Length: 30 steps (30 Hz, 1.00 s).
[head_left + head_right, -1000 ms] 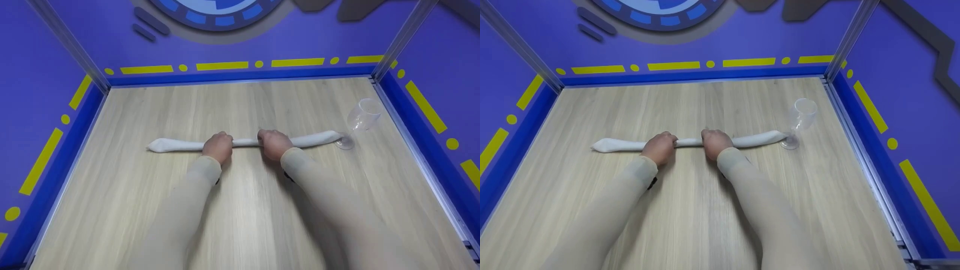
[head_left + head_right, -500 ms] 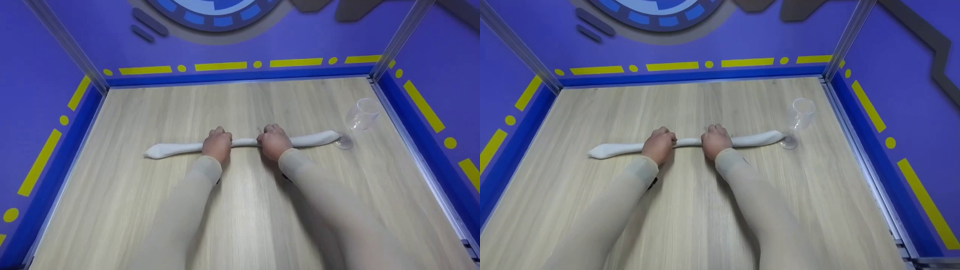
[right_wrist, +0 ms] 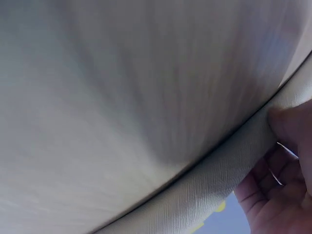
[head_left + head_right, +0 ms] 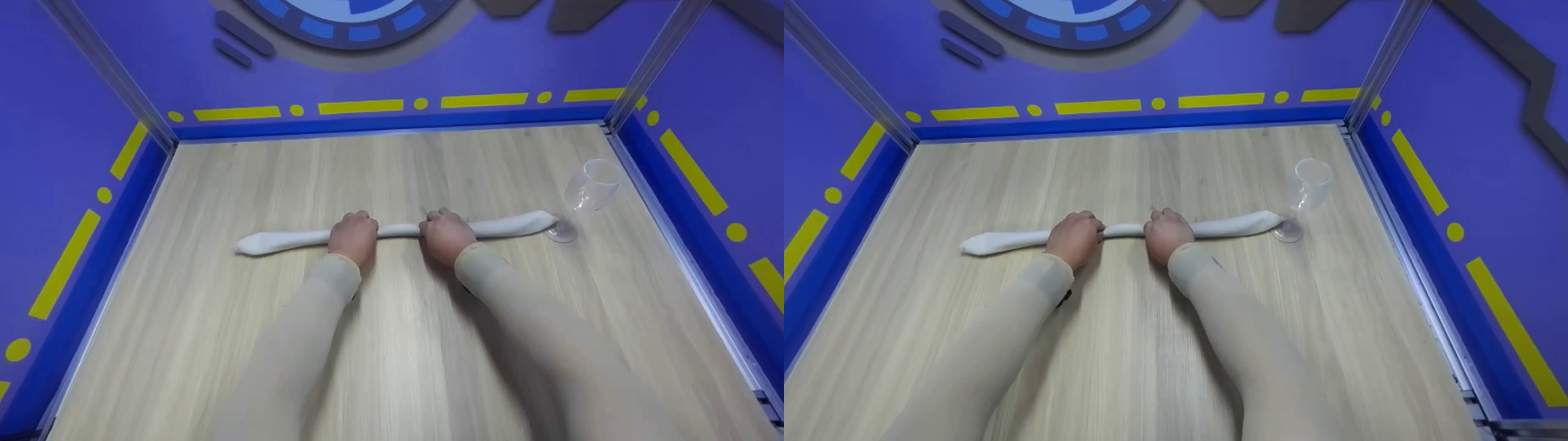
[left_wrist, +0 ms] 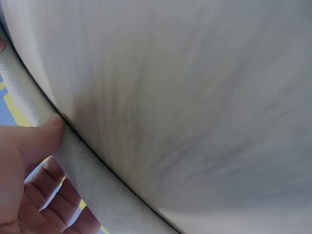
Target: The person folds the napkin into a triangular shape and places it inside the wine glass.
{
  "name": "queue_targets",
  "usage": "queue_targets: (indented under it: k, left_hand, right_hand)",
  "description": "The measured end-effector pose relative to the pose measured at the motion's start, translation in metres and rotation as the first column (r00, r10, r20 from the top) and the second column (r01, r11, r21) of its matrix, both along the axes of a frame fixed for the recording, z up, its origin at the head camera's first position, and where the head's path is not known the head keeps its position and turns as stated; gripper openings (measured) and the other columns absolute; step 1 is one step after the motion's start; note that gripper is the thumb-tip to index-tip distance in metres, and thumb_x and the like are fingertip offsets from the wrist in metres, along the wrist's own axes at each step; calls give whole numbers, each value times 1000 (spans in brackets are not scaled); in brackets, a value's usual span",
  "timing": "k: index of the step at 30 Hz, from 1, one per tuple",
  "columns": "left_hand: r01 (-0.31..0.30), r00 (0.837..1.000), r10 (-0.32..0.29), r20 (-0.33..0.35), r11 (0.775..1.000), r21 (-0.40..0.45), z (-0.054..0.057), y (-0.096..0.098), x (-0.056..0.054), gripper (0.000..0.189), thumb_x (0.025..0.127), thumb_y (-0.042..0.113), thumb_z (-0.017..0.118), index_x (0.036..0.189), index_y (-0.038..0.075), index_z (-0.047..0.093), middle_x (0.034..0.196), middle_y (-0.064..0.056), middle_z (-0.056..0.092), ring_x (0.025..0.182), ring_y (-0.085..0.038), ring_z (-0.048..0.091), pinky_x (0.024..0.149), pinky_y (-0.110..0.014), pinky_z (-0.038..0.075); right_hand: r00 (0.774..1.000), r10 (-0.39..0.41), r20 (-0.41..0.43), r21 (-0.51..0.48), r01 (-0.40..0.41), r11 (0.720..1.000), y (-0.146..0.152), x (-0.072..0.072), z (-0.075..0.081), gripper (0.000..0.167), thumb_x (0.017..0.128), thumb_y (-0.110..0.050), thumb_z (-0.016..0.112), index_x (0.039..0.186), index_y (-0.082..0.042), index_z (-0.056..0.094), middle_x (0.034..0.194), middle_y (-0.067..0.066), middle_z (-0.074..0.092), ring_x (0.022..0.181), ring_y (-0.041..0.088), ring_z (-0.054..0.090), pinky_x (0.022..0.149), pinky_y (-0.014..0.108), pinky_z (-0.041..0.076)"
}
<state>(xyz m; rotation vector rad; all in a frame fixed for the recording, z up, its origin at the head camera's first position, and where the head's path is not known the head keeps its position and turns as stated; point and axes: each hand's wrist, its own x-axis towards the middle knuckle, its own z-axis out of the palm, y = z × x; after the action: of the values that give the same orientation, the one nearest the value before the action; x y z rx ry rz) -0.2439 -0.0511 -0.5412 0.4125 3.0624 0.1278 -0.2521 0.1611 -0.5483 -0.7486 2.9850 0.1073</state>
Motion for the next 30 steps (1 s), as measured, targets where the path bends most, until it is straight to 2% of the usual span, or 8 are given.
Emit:
queue_targets:
  k: [4, 7, 9, 13, 17, 21, 23, 30]
  left_hand:
    - [-21, 999, 21, 25, 999, 30, -1, -2, -3, 26, 106, 6, 56, 119, 9, 79, 112, -12, 73, 109, -33, 70, 92, -46, 61]
    - [-39, 999, 36, 40, 996, 83, -1, -4, -4, 29, 106, 5, 56, 121, 11, 79, 115, -13, 73, 111, -33, 70, 93, -46, 61]
    - [-47, 998, 42, 46, 992, 114, -2, -5, -5, 29, 106, 4, 56, 123, 11, 79, 117, -15, 71, 111, -34, 68, 93, -46, 61]
    - [-44, 998, 38, 45, 991, 124, -2, -5, -5, 30, 106, 5, 55, 124, 10, 79, 120, -17, 65, 111, -34, 63, 93, -44, 59]
    - [-45, 999, 44, 25, 998, 47, 2, -3, -1, 29, 107, 7, 54, 118, 8, 80, 116, -16, 63, 108, -34, 62, 91, -45, 59]
    - [-84, 996, 85, 3, 996, -40, 7, 1, 4, 27, 107, 7, 52, 110, 2, 79, 109, -16, 69, 101, -35, 72, 88, -49, 62]
    - [-128, 991, 129, 17, 990, -56, 8, 3, 7, 27, 107, 7, 52, 109, 0, 78, 107, -16, 71, 97, -33, 75, 86, -47, 63]
    - [-259, 959, 259, 118, 966, -15, 12, 7, 11, 29, 108, 12, 50, 115, 1, 76, 113, -18, 69, 96, -30, 74, 85, -46, 64]
  right_hand:
    - [996, -68, 55, -83, 72, 994, 0, -3, 2, 21, 106, -8, 56, 120, -7, 72, 112, 12, 74, 108, 31, 69, 96, 45, 58]
    - [985, -131, 108, -166, 148, 975, 0, -5, 4, 18, 108, -11, 57, 121, -8, 69, 114, 13, 76, 110, 31, 71, 97, 46, 58]
    - [981, -160, 106, -186, 178, 966, 0, -6, 6, 16, 106, -12, 60, 119, -9, 70, 112, 12, 77, 109, 30, 71, 96, 45, 58]
    - [984, -181, 2, -117, 180, 977, 2, -3, 9, 16, 102, -12, 64, 108, -12, 79, 106, 12, 73, 105, 31, 68, 96, 45, 56]
    - [978, -197, -67, -27, 196, 980, 1, 3, 8, 22, 103, -11, 59, 107, -8, 80, 103, 14, 70, 100, 33, 68, 90, 47, 58]
    - [968, -243, -70, 1, 244, 970, 1, 9, 9, 26, 103, -8, 53, 103, 0, 78, 96, 16, 72, 93, 34, 71, 85, 48, 60]
    - [962, -264, -65, 12, 265, 964, 2, 10, 10, 26, 102, -7, 53, 100, 1, 78, 94, 17, 74, 92, 33, 72, 86, 47, 60]
    - [943, -331, 32, -9, 332, 943, 4, 11, 14, 26, 104, -11, 53, 102, 2, 77, 98, 19, 76, 95, 32, 75, 87, 46, 62]
